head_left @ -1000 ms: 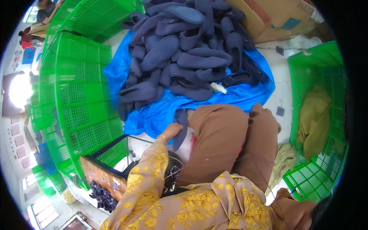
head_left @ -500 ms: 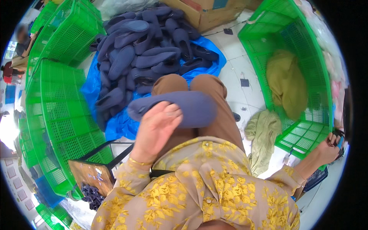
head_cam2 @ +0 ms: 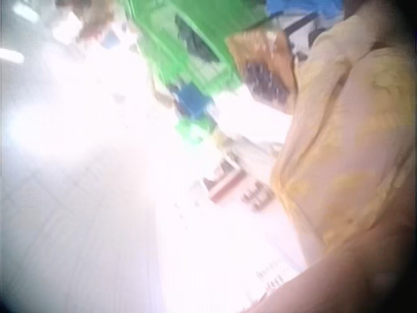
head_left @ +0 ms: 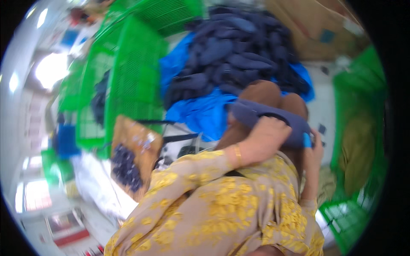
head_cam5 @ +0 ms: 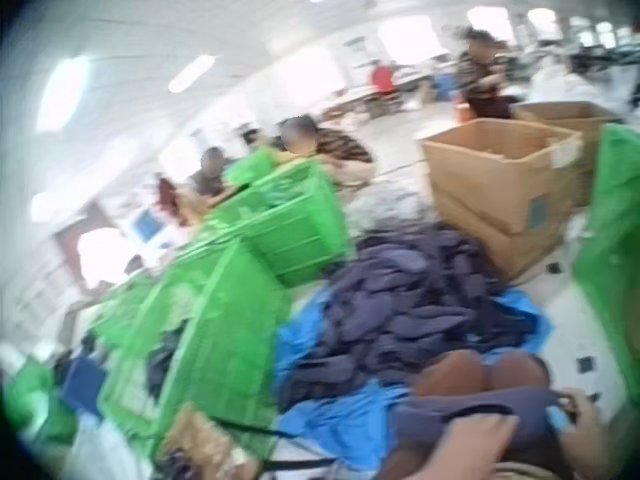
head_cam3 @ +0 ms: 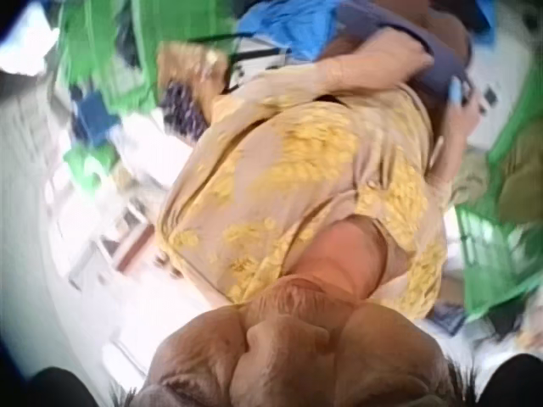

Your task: The person sits on the floor and uses a blue-handled tool to stitch the upper part of dark blue slippers. They handle each slipper one at a time, pulling the thread and adjusting the fabric before moving to the next item.

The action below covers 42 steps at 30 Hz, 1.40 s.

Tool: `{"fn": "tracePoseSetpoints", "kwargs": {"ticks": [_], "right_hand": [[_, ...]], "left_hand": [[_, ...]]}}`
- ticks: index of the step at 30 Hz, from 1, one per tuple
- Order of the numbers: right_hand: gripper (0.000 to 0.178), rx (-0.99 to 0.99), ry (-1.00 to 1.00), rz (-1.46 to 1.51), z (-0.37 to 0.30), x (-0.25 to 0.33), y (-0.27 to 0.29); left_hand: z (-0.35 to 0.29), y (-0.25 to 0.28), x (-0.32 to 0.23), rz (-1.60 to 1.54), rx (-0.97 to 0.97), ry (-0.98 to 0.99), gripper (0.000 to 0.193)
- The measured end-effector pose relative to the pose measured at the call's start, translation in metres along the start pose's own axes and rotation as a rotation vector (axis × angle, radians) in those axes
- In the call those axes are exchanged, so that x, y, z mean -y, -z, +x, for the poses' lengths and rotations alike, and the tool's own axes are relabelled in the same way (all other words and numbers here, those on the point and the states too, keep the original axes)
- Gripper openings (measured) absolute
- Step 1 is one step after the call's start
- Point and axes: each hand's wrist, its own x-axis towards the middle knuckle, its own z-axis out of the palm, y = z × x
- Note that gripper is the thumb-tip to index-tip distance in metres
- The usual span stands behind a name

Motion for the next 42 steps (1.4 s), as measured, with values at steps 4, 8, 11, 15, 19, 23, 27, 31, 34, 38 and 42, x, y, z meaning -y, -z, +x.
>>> {"fn": "tracePoseSetpoints", "kwargs": {"ticks": [4,8,11,15,19,23,27,31,34,38,42], "right_hand": [[0.023,0.096,-0.171,0.179,0.003,-0.046,0.014],[0.021,-0.123,-0.166,0.442,0.012,-0.063,0.024],[0.022,-0.167,-0.209,0.531,0.006,-0.079,0.051],[0.021,-0.201,-0.114,0.605,0.000,-0.082,0.068],[0.017,-0.287,-0.092,0.612,-0.007,-0.063,0.073],[0.014,-0.292,-0.055,0.503,-0.012,-0.047,0.079],[0.014,-0.294,0.024,0.285,-0.020,-0.048,0.080],[0.017,0.034,0.052,0.452,-0.046,0.027,0.051],[0.024,0.310,0.162,0.518,-0.058,0.084,0.026],[0.023,0.457,0.058,0.660,-0.058,0.094,0.013],[0.016,0.374,-0.045,0.801,-0.061,0.085,0.019]], "left_hand": [[-0.037,0.021,-0.009,-0.087,-0.263,-0.113,0.021],[-0.110,0.086,0.023,0.247,-0.531,0.199,0.024],[-0.205,0.139,0.066,0.511,-0.595,0.657,0.019],[-0.326,0.165,0.083,0.706,-0.217,1.280,0.034],[-0.380,0.150,0.099,0.704,-0.193,1.289,0.023],[-0.366,0.167,0.095,0.712,-0.239,1.194,0.004],[-0.280,0.197,0.067,0.562,-0.488,0.985,0.013],[-0.153,0.167,0.032,-0.528,-0.706,0.755,0.020],[-0.083,0.130,0.003,-1.053,-0.433,0.630,0.022],[-0.039,0.090,-0.016,-1.368,-0.171,0.547,0.022],[-0.024,0.071,-0.021,-1.436,-0.123,0.582,0.020]]}}
